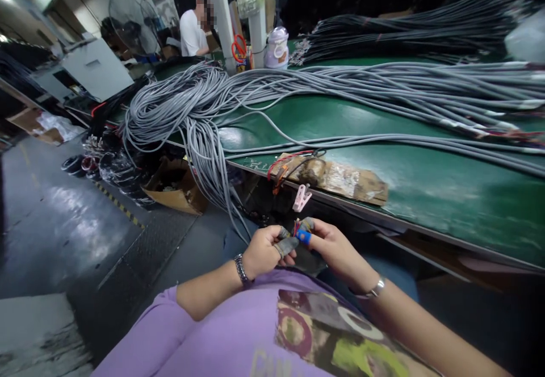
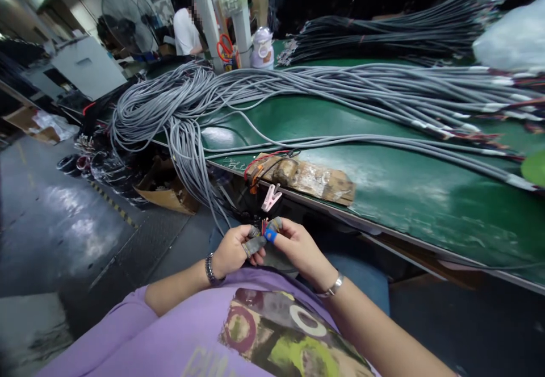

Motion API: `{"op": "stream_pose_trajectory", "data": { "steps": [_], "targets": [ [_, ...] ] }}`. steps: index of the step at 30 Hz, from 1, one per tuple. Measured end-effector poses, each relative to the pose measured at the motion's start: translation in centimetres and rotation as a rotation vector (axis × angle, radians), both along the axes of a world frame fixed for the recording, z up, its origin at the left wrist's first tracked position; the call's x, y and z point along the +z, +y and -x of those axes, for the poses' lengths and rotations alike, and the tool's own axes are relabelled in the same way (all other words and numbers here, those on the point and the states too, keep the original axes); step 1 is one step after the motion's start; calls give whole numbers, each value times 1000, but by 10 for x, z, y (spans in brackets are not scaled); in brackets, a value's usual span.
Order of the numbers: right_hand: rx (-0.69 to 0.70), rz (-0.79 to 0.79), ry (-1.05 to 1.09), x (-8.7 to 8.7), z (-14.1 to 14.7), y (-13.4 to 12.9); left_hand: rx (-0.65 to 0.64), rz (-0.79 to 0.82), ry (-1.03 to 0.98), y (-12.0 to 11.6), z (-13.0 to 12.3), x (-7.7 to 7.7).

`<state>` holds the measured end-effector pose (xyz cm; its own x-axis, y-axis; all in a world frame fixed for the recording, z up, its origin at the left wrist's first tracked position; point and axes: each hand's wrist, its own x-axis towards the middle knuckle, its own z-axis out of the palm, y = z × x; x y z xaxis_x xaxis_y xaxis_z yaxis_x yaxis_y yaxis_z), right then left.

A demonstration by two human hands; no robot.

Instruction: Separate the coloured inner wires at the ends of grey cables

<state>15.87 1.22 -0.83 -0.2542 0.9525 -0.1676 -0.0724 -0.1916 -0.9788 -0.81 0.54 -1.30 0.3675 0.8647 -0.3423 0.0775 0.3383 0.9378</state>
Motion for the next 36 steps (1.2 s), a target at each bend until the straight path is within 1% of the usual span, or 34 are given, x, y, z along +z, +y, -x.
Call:
{"op": "stream_pose_trajectory", "data": {
  "steps": [5, 13, 15, 17, 21, 23, 25, 30, 34, 36],
  "targets": [
    [8, -1, 12, 3, 1, 1, -59, -9, 9, 0, -1, 1],
    [20, 48, 45, 7, -1, 6, -34, -1, 50, 4, -3, 4],
    [4, 49, 50, 8, -1, 7, 4, -10, 32, 4, -4, 6],
    [-46, 54, 56, 8, 2, 6, 59, -13, -21, 5, -6, 7],
    [-130, 45, 87, 7, 8, 3, 217, 56, -152, 5, -9, 8],
    [-143, 11, 77, 6, 10, 2, 274, 83, -189, 5, -10, 8],
    [-136, -15, 53, 5, 10, 1, 290, 75, -197, 5, -10, 8],
    [-52, -21, -4, 5, 5, 2, 269, 6, -160, 4, -5, 7],
    [6, -18, -2, 9, 6, 7, 204, -11, -111, 3, -3, 6],
    [8, -19, 8, 9, 8, 9, 167, -6, -83, 3, -3, 6]
  ]
}}
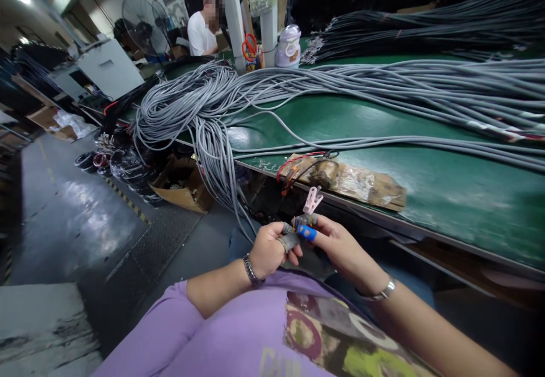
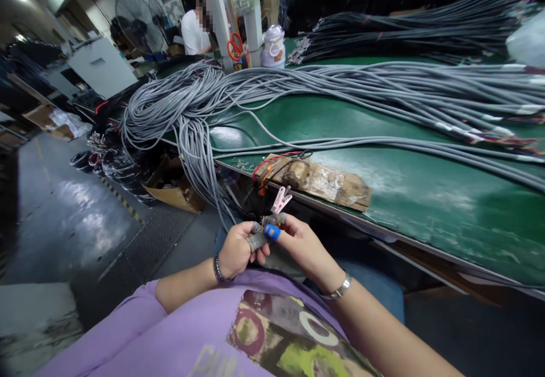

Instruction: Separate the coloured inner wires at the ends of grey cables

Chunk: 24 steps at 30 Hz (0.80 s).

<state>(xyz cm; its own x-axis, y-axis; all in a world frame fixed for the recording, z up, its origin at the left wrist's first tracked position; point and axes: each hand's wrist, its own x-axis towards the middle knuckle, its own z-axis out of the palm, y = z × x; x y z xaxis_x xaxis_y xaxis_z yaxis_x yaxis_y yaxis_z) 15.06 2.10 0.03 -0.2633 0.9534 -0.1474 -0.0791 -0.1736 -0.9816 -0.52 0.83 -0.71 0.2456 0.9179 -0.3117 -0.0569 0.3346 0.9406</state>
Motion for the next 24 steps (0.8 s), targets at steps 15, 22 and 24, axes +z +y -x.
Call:
{"op": "stream_pose_trajectory", "data": {
  "steps": [15, 22, 24],
  "targets": [
    [-144, 86, 56, -4, 10, -4, 14, -27, 44, 0, 0, -2],
    [-73, 66, 78, -9, 10, -3, -34, -37, 62, 0, 1, 0],
    [-118, 115, 112, -11, 14, -4, -19, -46, 67, -1, 0, 1]
  ]
}}
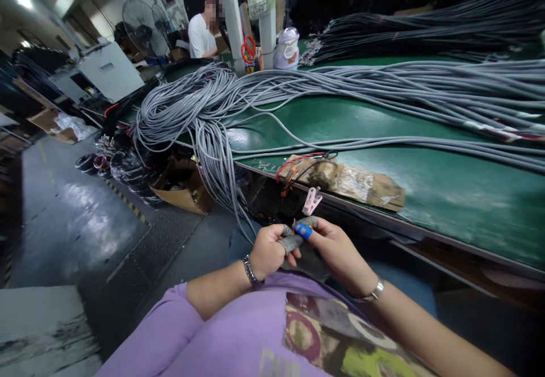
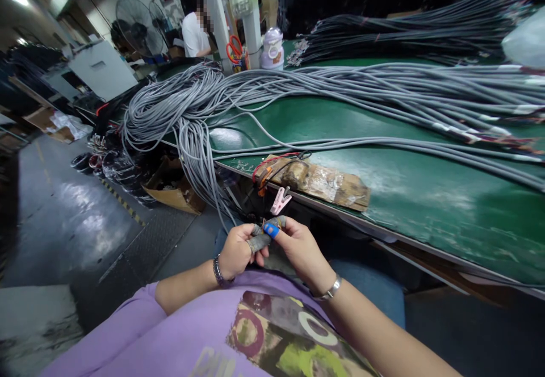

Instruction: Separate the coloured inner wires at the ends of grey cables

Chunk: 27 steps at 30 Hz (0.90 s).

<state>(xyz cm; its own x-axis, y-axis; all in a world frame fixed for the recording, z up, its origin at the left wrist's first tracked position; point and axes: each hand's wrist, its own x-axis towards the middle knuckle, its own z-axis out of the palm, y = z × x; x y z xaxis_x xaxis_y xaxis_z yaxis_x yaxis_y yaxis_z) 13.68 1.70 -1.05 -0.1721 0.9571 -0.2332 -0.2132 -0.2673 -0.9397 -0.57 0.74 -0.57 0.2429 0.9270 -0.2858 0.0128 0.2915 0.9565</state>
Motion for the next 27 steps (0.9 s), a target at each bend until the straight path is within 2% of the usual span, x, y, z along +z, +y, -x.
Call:
{"op": "stream_pose_trajectory", "data": {
  "steps": [4, 7, 9, 11, 15, 20, 27],
  "targets": [
    [-101, 94, 116, -1, 2, 3, 9, -21, 4, -1, 0, 3],
    [-185, 127, 196, 0, -7, 8, 16, 6, -10, 0, 2, 2],
    [-161, 166, 234, 0, -14, 10, 39, 22, -31, 1, 3, 1],
    [-72, 202, 252, 0, -18, 9, 62, 27, -52, 2, 4, -1],
    [68, 159, 200, 1, -14, 3, 62, 15, -67, 2, 3, -3],
    [15, 72, 88, 1, -8, 2, 60, 8, -66, 2, 1, -4],
    [-75, 106, 132, 0, -4, -4, 145, -16, -126, 3, 0, -3]
  ]
}}
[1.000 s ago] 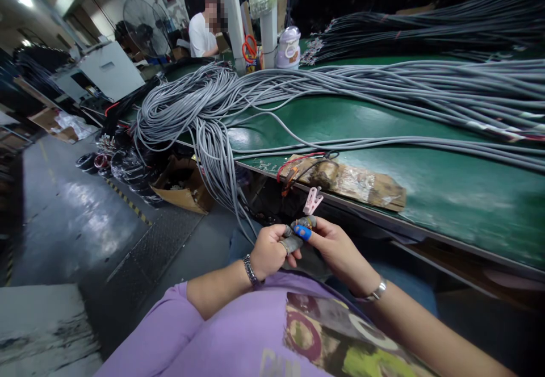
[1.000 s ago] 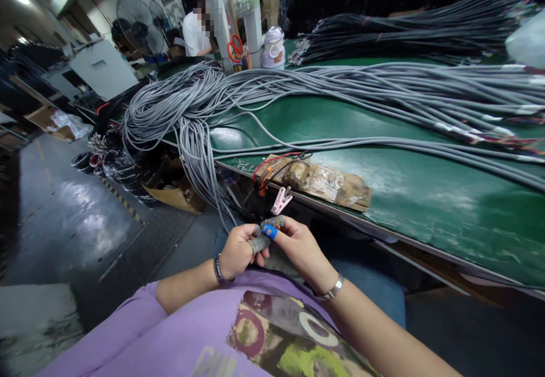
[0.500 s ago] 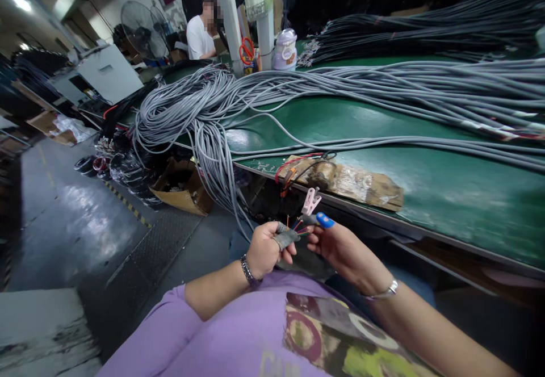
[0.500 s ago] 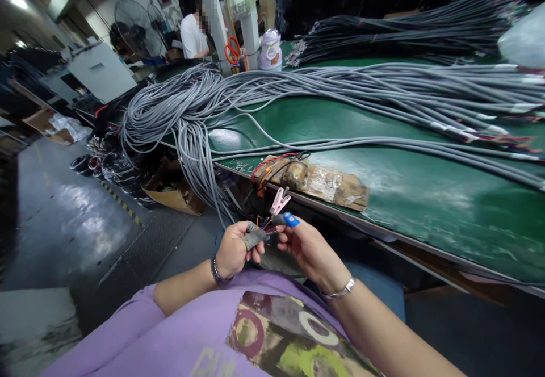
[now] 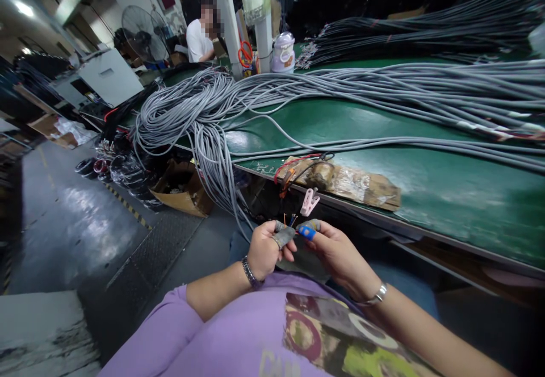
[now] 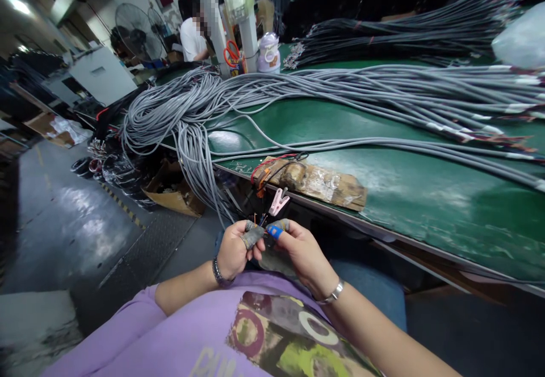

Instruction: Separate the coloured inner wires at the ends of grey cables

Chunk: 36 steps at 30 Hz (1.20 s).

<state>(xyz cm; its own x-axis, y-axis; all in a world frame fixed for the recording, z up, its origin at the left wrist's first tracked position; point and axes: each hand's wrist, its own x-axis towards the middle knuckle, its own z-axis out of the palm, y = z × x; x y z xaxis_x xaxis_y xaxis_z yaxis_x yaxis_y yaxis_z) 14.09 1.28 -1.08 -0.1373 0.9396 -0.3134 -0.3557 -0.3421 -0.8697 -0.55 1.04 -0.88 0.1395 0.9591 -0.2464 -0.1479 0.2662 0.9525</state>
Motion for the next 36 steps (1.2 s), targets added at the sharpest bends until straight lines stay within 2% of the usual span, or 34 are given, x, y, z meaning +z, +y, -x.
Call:
{"op": "stream_pose_trajectory", "data": {
  "steps": [3, 9, 18, 26, 32, 36],
  "targets": [
    [1, -9, -1, 1, 0, 0, 5, -2, -2, -1, 0, 0],
    [95, -49, -11, 2, 0, 4, -36, 2, 10, -2, 2, -1],
    [-27, -2, 17, -3, 6, 1, -40, 13, -1, -2, 1, -2],
    [50, 15, 31, 2, 6, 3, -54, 8, -1, -3, 1, -3],
    [-72, 99, 136, 3, 10, 4, -63, 26, 9, -4, 1, 0],
    [-266, 180, 291, -2, -6, 18, -81, 58, 22, -5, 3, 2]
  ]
}}
